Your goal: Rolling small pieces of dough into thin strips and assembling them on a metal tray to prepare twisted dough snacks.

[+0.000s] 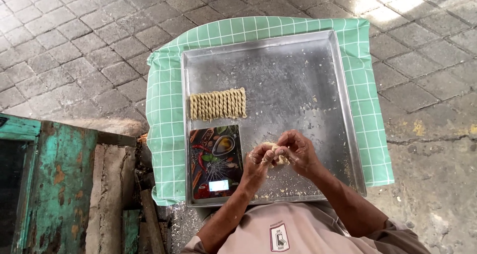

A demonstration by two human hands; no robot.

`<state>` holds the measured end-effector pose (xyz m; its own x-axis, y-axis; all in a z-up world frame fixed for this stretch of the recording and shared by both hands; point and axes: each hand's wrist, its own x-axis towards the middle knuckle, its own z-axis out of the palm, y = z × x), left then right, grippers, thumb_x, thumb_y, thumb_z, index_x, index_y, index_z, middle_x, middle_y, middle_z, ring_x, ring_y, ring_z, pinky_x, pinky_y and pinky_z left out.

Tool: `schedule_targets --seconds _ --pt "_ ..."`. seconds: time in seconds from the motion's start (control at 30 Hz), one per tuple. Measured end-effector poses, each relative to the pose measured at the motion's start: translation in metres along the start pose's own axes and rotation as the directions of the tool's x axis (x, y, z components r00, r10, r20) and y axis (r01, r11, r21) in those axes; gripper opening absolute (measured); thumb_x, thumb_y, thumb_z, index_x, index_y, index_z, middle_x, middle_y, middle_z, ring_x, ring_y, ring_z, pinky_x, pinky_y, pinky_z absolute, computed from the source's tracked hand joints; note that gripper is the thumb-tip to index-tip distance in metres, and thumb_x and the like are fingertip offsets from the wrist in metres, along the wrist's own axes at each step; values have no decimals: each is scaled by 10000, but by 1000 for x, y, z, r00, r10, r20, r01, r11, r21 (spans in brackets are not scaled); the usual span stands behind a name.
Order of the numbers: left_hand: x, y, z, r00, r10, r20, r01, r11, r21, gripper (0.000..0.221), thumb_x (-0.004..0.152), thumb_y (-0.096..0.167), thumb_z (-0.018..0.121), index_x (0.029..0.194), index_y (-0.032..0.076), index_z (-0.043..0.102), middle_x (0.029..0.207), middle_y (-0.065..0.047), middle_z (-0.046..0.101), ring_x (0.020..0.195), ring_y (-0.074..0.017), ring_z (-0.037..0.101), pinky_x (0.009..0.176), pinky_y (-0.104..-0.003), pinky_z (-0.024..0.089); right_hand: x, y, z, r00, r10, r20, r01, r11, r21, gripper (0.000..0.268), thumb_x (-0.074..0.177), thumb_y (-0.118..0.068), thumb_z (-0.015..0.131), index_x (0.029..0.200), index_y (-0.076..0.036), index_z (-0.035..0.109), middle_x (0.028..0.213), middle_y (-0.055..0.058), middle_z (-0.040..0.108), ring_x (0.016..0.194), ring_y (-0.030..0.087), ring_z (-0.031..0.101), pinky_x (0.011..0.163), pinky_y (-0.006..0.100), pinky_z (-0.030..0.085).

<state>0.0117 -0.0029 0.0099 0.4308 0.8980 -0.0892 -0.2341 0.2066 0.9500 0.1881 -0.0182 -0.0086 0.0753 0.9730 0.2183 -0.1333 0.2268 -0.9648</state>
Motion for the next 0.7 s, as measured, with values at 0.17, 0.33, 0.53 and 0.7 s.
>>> schedule_targets --seconds 0.17,0.33,0.53,0.7 --pt "0 -18 -2 993 99 -61 -99 995 10 354 1010 252 698 1211 -39 670 862 -70 645 734 -108 647 582 -231 551 -10 15 10 989 37 -141 -45 997 -57 152 931 -73 760 970 53 684 764 98 694 727 110 620 666 283 548" --pt "5 -14 -1 980 57 -192 -65 997 -32 260 952 185 775 1086 -32 727 845 -107 720 660 -117 669 531 -228 562 -13 -8 22 994 83 -75 -91 989 -117 252 876 -109 820 1092 -14 734 1082 152 681 829 146 616 758 318 559" --pt "4 -22 -6 983 -96 -158 50 962 -269 179 982 117 708 1090 -26 711 886 -113 729 678 -164 726 538 -247 619 -15 -6 18 983 135 -127 -145 986 -76 129 944 -8 713 1071 15 702 889 104 690 819 156 649 774 306 541" --pt "2 -34 -2 978 -81 -192 5 930 -367 265 957 82 729 1175 -45 648 941 -155 744 746 -205 756 579 -246 628 -9 -1 11 981 118 -156 -131 988 -79 114 940 -42 731 1031 8 685 839 109 718 762 123 618 713 280 528"
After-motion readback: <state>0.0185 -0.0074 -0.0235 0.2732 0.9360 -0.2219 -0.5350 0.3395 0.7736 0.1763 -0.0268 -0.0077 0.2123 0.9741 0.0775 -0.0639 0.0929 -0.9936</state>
